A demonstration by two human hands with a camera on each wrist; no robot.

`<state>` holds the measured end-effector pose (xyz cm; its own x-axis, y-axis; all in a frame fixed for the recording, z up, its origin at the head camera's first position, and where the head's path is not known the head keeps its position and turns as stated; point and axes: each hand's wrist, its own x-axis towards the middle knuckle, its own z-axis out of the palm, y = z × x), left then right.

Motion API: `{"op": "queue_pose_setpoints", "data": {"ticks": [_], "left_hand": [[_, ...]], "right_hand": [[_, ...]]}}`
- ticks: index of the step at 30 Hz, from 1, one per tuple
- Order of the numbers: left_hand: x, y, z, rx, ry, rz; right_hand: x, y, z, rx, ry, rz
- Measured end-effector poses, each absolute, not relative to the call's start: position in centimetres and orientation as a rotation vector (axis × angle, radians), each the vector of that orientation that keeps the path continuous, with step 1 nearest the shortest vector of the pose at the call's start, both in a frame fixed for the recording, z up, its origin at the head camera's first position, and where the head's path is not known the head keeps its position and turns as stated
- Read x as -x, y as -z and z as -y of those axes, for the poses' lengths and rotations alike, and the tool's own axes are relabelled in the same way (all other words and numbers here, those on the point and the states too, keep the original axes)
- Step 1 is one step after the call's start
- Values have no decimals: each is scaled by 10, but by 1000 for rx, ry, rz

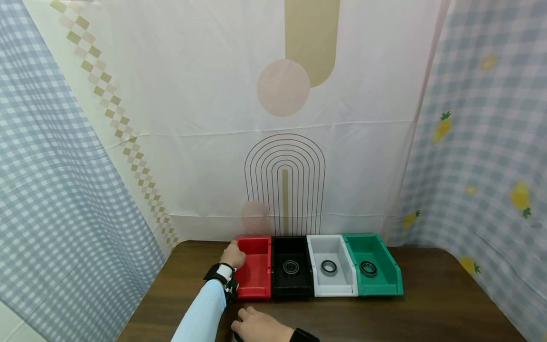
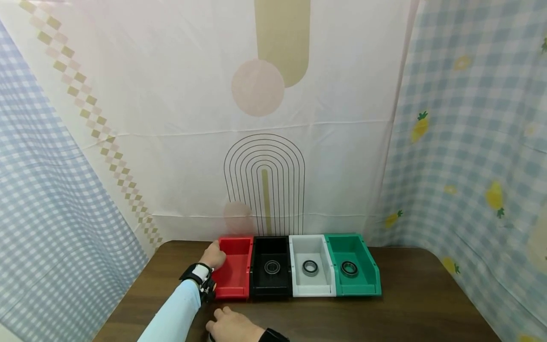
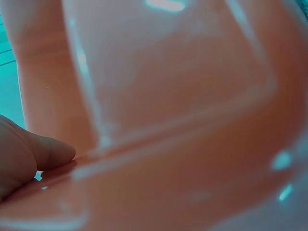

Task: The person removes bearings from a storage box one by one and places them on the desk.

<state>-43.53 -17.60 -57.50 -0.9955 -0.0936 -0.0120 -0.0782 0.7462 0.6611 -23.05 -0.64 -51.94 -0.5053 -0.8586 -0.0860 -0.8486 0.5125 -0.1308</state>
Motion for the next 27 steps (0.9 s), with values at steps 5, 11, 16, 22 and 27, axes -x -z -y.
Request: {"op": "queue_pose_setpoints", "data": {"ticks": [5, 11, 16, 22, 27], "left_hand": [[435, 572, 175, -116, 1076, 2902], [450, 591, 181, -105, 1083, 2905], [453, 596, 183, -121, 1094, 2909], [449, 592, 181, -155, 1077, 2932], [447, 588, 178, -180, 1061, 2941]], "right_hand": [[233, 519, 7, 1473, 111, -2611], [230, 517, 6, 1474, 103, -2629], [228, 517, 5, 1496, 87, -2644], [229, 519, 5, 1490, 90, -2629], [230, 520, 5, 1450, 93, -2617]]}}
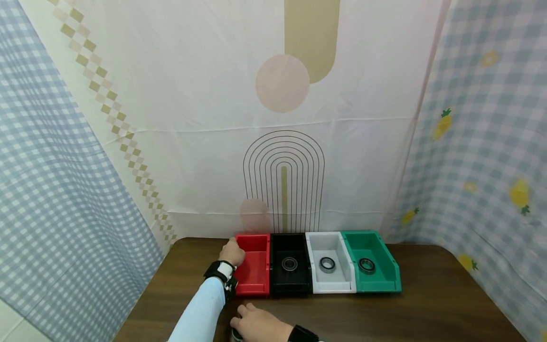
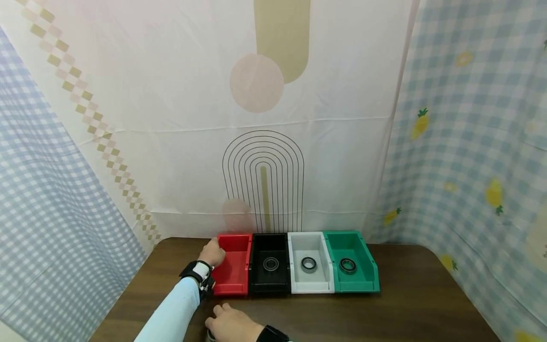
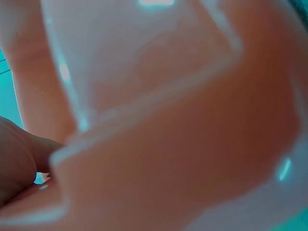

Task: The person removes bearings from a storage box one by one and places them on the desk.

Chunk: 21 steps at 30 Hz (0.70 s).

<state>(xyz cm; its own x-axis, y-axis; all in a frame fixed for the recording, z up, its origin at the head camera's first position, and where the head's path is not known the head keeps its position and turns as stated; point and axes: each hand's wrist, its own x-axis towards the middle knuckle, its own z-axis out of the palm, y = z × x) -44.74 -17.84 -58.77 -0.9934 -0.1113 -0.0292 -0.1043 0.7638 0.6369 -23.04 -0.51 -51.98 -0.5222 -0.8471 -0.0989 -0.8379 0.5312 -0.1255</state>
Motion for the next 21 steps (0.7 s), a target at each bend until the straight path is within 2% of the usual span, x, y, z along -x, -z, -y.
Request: {"op": "queue_pose_setpoints", "data": {"ticks": [21], "left_hand": [[448, 589, 179, -171, 1068, 2929]], "right_hand": [[230, 520, 5, 1423, 113, -2636]]}}
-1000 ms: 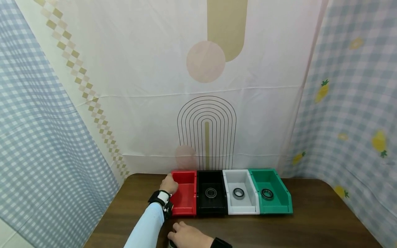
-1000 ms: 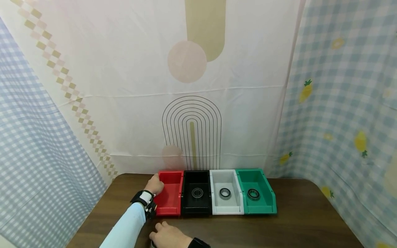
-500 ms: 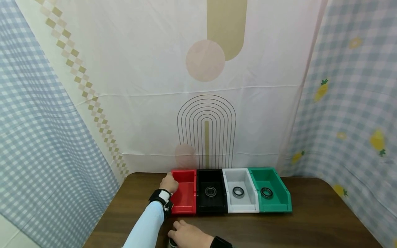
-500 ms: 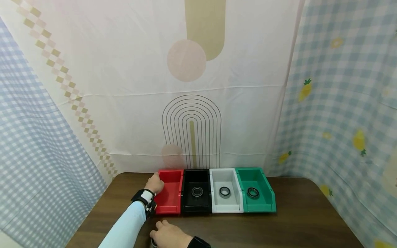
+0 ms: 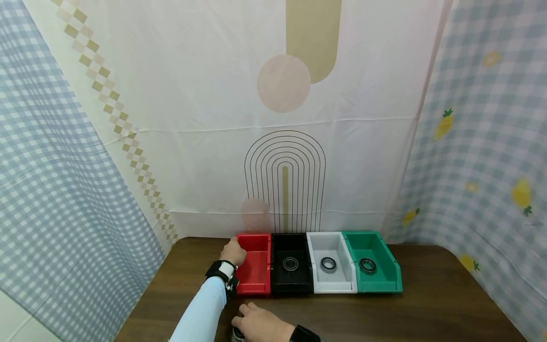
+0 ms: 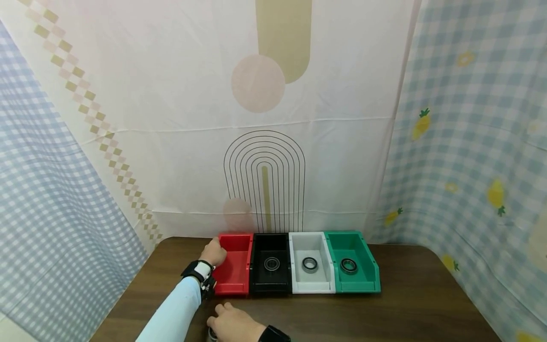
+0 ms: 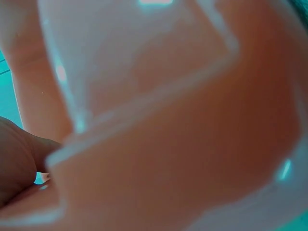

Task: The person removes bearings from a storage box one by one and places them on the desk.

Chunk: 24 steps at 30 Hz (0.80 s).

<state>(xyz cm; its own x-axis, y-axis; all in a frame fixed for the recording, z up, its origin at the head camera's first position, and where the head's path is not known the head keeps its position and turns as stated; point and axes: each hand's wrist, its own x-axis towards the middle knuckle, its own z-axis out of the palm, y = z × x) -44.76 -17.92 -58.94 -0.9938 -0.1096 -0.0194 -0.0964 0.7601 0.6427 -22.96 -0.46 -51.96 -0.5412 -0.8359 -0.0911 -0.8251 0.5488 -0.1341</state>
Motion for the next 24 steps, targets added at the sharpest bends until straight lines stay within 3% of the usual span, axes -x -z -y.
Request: {"op": "queue_pose_setpoints", "data": {"ticks": [8, 13, 24], "left_hand": [[444, 586, 177, -151, 1019, 2939], [410, 547, 164, -180, 1067, 2942], [380, 512, 153, -258, 968, 2946]], "right_hand": [[226, 520, 5, 1459, 54, -2698], [225, 519, 5, 1446, 55, -2689], [225, 517, 4, 1444, 93, -2661]]}}
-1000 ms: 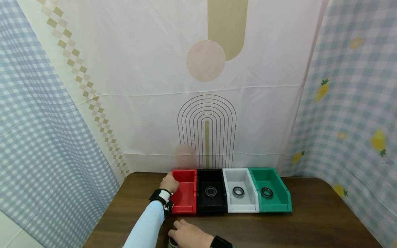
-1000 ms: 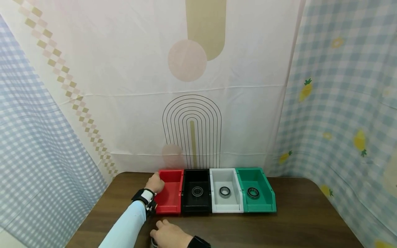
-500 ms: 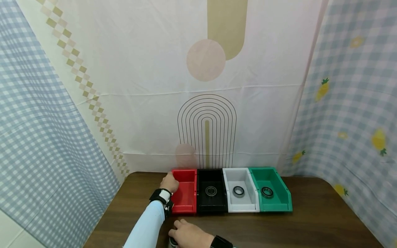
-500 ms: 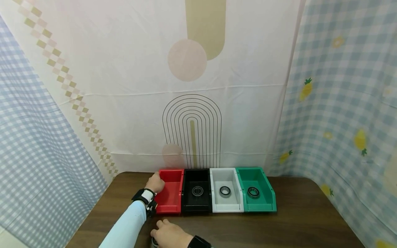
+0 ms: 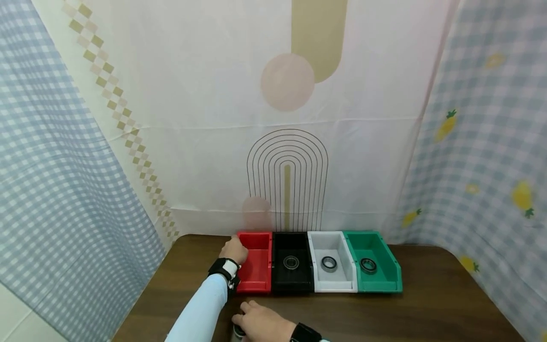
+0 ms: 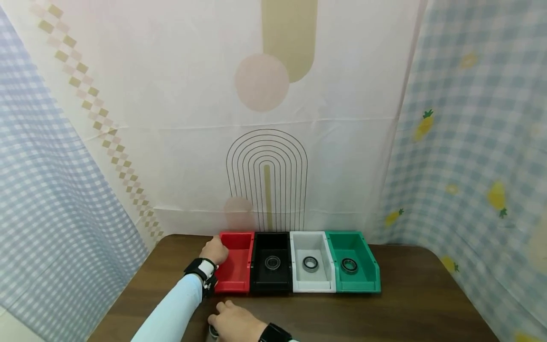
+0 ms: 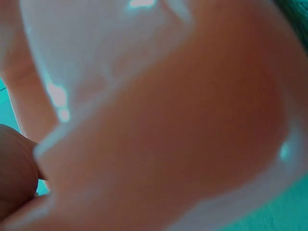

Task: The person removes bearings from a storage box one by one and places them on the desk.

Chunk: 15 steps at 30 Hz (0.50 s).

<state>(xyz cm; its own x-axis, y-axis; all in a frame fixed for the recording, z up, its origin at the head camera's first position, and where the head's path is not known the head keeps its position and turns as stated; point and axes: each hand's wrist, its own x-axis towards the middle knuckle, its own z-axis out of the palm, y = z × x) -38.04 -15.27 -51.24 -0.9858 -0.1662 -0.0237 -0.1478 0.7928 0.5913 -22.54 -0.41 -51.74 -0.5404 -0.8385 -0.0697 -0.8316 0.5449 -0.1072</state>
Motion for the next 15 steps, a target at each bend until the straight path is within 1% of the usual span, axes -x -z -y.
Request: {"op": "queue_pose_setpoints", "data": {"ticks": [6, 15], "left_hand": [[380, 508, 147, -246, 870, 2933], [366, 501, 145, -207, 675, 2862]], "right_hand": [[229, 517, -2, 1479, 103, -2646], [224, 511, -22, 1462, 183, -2650]]}}
